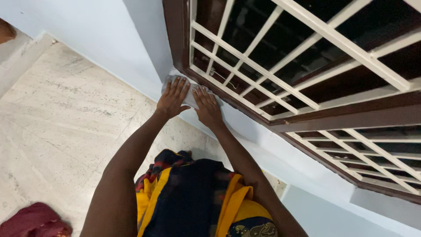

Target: The person wipes the wooden frame of a window and the adjacent white wall using a cloth, reaching into the corners and along the lower edges.

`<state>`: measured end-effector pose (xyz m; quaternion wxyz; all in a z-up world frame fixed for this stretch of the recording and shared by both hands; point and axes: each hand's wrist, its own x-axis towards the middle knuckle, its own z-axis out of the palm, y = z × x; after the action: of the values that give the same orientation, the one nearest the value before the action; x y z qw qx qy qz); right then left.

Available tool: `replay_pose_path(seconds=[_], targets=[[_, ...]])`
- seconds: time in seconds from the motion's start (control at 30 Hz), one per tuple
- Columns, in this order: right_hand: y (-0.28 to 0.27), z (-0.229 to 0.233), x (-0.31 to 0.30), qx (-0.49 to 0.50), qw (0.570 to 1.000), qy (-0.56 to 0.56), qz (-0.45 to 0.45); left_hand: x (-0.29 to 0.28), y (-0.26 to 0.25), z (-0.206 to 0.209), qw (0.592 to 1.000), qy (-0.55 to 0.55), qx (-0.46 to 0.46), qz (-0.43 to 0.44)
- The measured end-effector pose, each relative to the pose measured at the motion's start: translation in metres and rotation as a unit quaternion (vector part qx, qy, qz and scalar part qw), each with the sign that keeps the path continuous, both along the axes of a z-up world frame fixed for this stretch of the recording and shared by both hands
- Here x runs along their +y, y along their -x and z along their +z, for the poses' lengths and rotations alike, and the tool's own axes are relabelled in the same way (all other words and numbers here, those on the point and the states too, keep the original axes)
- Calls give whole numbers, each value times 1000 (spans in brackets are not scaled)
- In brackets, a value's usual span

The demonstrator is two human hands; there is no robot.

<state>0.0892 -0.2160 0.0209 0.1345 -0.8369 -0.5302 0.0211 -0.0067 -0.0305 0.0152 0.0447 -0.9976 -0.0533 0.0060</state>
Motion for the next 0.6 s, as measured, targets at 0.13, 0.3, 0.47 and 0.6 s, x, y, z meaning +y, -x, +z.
replay_pose_path(seconds=[0.13, 0.3, 0.47, 0.6], targets=[[-2, 6, -43, -8, 1000, -2, -9, -37, -8, -15, 998, -22, -43, -41], [-6, 11, -119, -26, 999, -12, -21, -105, -18, -20, 992, -72, -50, -87], [-9, 12, -213, -45, 997, 5, -61, -196, -32, -19, 988, -52, -75, -127], [-12, 11, -296, -55, 995, 12, -84, -276, -44, -21, 984, -45, -73, -154]])
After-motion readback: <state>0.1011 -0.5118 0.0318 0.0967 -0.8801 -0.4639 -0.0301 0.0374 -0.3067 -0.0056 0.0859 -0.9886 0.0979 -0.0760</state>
